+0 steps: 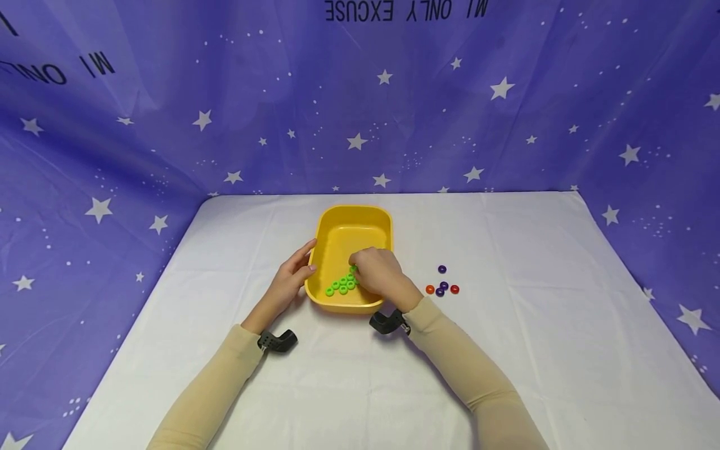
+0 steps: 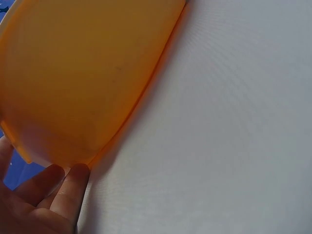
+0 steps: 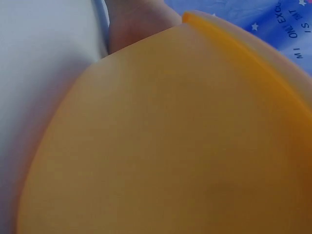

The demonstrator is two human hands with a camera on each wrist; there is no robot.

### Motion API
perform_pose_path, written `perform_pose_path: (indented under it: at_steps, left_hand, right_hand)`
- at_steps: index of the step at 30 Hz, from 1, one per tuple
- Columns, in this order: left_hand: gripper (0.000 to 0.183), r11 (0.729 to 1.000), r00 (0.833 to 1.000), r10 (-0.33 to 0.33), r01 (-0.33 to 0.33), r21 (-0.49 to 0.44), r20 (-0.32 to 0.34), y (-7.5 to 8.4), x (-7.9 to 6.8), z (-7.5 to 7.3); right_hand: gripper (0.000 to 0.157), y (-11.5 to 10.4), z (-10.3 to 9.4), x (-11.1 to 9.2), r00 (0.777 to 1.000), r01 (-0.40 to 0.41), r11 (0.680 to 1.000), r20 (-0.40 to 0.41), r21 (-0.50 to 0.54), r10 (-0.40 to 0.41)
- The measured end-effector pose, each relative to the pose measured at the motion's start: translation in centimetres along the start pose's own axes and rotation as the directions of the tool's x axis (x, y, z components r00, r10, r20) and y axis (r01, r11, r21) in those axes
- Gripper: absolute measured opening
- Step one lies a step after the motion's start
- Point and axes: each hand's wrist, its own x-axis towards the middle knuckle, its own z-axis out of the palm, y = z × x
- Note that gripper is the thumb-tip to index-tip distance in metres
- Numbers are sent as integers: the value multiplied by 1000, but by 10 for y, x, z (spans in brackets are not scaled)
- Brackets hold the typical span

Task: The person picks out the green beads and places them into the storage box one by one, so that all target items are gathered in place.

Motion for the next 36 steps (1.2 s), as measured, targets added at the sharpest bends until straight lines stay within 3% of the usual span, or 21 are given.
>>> perform_pose_path:
  at_steps: [8,14,26,36]
  left_hand:
    - [61,1000,1000,2,-2,-6,-8,-2,1,0]
    - [60,999,999,37,-37,-2,-23,-9,2,0]
    - [63,1000,1000,1,-1,-7,8,-5,3,-1]
    - [61,1000,999,29,-29,-1,-15,-6,1,0]
  right_hand:
    - [23,-1,3,0,1000,-5,999,9,-47,5]
    - [24,0,3,0,1000,-12,999,11,-39,12]
    - [24,0,3,-1,1000,-18,1000,-8,-21,18]
    - [23,0,3,-1,1000,-13,1000,-20,-17,13]
